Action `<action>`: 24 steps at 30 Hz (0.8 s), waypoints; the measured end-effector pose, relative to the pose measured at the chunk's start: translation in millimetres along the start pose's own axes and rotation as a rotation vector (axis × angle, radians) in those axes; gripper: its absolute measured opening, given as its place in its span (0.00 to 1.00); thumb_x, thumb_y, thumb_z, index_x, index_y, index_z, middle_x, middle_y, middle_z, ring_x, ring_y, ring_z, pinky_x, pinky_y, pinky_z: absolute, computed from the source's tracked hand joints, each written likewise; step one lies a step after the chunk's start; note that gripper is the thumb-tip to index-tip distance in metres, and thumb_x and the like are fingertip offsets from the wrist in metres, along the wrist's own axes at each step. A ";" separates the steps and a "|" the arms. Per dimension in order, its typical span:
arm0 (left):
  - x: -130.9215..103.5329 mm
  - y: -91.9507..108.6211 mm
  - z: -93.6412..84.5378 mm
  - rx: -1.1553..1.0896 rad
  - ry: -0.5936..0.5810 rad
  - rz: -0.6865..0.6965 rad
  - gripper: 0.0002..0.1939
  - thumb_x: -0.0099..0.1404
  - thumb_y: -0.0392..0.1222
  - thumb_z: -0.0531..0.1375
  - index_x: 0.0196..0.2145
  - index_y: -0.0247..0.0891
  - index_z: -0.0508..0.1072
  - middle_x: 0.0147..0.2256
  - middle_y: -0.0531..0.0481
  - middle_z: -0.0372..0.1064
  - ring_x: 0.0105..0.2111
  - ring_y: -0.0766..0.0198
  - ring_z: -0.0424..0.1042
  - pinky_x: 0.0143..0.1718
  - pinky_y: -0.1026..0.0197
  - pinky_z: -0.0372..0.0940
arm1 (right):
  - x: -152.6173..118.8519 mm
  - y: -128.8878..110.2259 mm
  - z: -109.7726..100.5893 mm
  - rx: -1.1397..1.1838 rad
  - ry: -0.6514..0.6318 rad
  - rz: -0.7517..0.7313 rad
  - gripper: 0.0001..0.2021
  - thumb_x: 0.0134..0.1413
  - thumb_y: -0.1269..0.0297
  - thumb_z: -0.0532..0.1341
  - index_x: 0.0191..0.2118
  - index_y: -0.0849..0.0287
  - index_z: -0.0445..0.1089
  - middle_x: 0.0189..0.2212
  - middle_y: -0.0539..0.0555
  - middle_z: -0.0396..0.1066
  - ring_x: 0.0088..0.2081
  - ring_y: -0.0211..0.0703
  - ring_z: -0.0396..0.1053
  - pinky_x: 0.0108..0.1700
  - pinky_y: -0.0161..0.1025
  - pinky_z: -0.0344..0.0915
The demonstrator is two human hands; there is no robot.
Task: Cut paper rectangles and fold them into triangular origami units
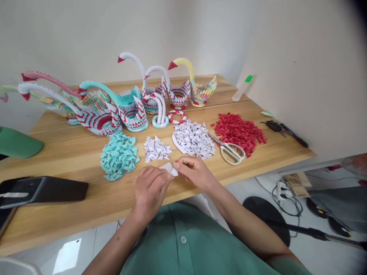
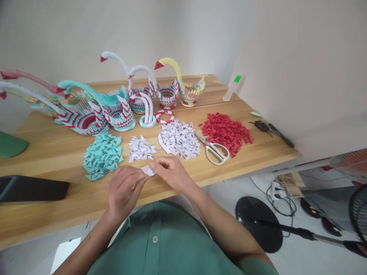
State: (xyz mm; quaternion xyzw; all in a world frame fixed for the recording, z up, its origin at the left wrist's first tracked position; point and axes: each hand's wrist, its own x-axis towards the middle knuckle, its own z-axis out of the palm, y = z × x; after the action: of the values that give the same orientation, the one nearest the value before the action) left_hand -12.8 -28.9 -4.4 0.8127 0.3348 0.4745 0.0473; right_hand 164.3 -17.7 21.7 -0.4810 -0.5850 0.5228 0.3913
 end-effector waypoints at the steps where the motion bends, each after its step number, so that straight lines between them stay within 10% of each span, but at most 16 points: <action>1: 0.7 -0.7 -1.3 0.005 0.001 0.010 0.05 0.62 0.31 0.62 0.33 0.39 0.71 0.30 0.50 0.76 0.31 0.61 0.72 0.36 0.58 0.63 | 0.2 -0.6 1.5 -0.002 -0.008 -0.006 0.20 0.58 0.54 0.59 0.19 0.58 0.59 0.14 0.43 0.54 0.19 0.32 0.53 0.24 0.34 0.48; 11: 0.0 -0.5 -9.6 -0.071 -0.058 -0.059 0.06 0.63 0.31 0.60 0.34 0.40 0.72 0.31 0.49 0.75 0.33 0.60 0.71 0.39 0.58 0.61 | -1.0 -1.7 6.6 -0.060 -0.057 -0.039 0.18 0.57 0.55 0.59 0.21 0.59 0.61 0.15 0.44 0.52 0.20 0.32 0.49 0.22 0.34 0.45; 24: 9.4 5.8 3.2 -0.537 -0.178 -0.710 0.06 0.60 0.37 0.61 0.25 0.37 0.70 0.25 0.53 0.68 0.28 0.66 0.66 0.32 0.64 0.61 | -1.9 9.3 -6.8 -0.321 -0.043 -0.354 0.16 0.64 0.61 0.55 0.24 0.59 0.64 0.22 0.46 0.58 0.25 0.35 0.57 0.30 0.34 0.53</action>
State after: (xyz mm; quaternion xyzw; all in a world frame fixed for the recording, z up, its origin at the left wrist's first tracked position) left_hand -4.3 -27.1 3.1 0.6441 0.4527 0.4271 0.4447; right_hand 172.7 -18.0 13.6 -0.4159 -0.7438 0.3567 0.3828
